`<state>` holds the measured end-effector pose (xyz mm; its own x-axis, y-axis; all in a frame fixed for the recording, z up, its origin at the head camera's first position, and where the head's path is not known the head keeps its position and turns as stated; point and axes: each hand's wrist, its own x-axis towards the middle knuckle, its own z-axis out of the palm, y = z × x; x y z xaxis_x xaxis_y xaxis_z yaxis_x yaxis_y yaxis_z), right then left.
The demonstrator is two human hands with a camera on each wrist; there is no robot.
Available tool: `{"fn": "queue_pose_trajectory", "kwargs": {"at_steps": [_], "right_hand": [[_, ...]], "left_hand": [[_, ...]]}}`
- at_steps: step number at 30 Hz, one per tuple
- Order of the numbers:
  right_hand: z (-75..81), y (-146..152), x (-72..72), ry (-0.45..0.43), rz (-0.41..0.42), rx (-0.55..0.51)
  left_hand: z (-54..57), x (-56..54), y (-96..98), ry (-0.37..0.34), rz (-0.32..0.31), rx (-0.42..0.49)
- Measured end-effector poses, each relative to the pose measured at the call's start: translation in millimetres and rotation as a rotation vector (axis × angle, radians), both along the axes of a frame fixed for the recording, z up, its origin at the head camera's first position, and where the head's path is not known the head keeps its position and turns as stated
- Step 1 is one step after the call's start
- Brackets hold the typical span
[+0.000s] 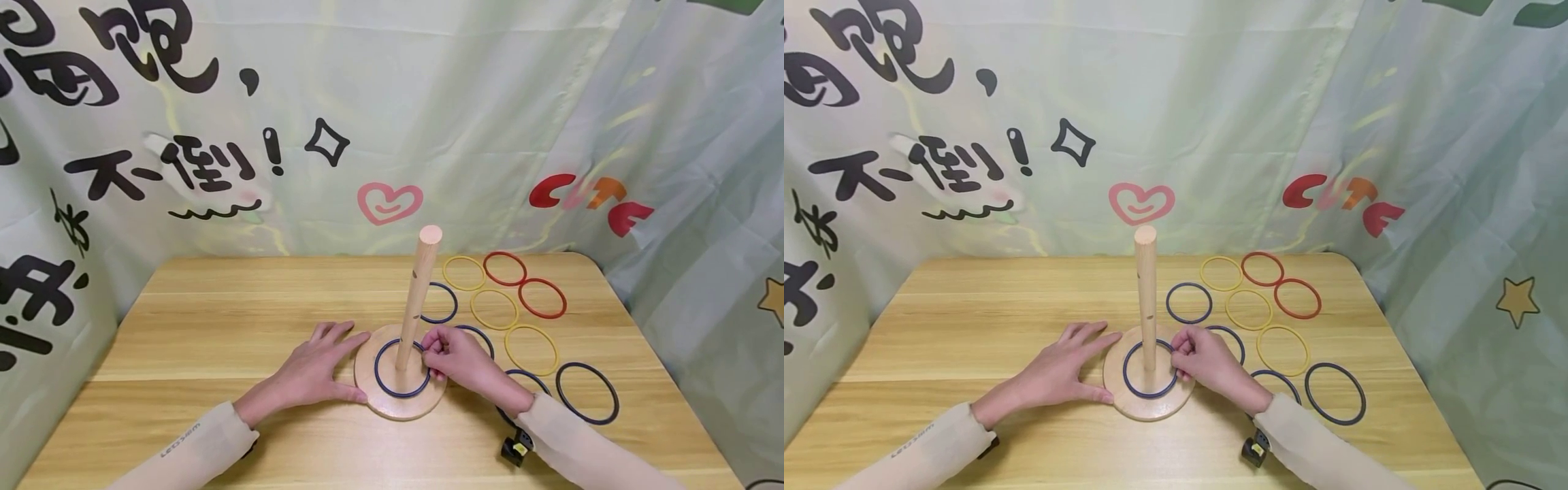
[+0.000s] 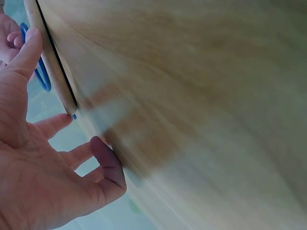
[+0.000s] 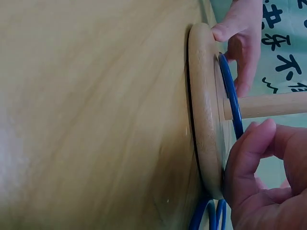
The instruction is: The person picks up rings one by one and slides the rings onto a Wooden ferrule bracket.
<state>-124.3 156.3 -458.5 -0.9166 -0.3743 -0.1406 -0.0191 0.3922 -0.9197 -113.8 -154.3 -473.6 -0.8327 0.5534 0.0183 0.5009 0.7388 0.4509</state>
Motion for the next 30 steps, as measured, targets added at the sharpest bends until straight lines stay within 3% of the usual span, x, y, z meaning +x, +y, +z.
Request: {"fn": "queue_pose_trajectory", "kwargs": {"at_steps": [11, 19, 26, 30], "right_hand": [[-0.5, -2.9, 0.9, 0.171, 0.001, 0.187], [1.7, 4.9, 8.7, 0.15, -0.017, 0.133], [6.9, 22.3, 21.2, 0.264, -0.036, 0.14], [10.2, 36.4, 29.6, 0.277, -0.057, 0.089]], "left_hand": [[-0.7, -0.9, -0.2, 0.004, -0.002, -0.001], [-2.2, -0.5, -0.4, -0.006, 0.003, -0.004], [-0.4, 0.0, 0.2, -0.012, 0.001, 0.002], [0.8, 0.2, 0.2, -0.016, 0.003, 0.0]]}}
